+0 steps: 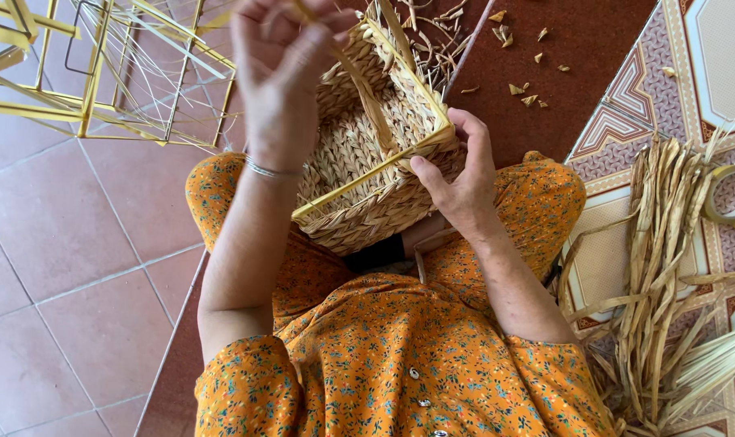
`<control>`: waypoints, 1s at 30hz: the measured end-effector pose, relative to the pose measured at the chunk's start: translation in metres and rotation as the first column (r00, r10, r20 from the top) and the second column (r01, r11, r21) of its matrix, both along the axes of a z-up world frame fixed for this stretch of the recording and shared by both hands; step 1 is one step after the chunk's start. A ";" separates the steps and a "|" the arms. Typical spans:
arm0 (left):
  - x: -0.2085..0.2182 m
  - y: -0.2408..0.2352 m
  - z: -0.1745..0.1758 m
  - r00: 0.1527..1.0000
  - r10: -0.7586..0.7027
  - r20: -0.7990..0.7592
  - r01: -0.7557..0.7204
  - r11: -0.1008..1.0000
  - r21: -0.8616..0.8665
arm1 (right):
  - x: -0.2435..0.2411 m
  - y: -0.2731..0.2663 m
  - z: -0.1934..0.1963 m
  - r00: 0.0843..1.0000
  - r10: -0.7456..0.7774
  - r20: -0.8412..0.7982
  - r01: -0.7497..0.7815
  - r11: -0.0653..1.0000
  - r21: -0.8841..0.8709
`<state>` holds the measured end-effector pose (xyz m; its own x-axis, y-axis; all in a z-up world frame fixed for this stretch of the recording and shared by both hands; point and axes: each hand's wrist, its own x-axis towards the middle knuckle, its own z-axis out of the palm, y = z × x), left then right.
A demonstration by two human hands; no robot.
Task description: The person weaves a rectangular basket using dried palm leaves over a yellow wire frame. They interlace the leaves by hand, then use scissors to trim excess strands and tuck ends into the weave to finish the edges.
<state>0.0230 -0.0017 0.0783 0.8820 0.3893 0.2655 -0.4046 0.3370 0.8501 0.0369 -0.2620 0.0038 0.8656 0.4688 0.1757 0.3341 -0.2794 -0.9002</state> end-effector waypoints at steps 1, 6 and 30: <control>-0.003 0.007 0.000 0.999 0.019 -0.026 -0.023 0.990 -0.141 | -0.002 0.002 0.000 1.000 -0.007 0.014 0.007 1.000 0.015; -0.001 0.056 0.009 0.980 0.136 0.146 -0.097 0.964 -0.246 | 0.000 0.008 -0.007 0.997 -0.038 0.073 0.035 0.999 0.037; -0.006 -0.014 -0.083 0.614 -0.446 -0.651 0.724 0.646 0.242 | 0.000 0.014 -0.006 0.998 -0.056 -0.003 0.057 0.995 0.085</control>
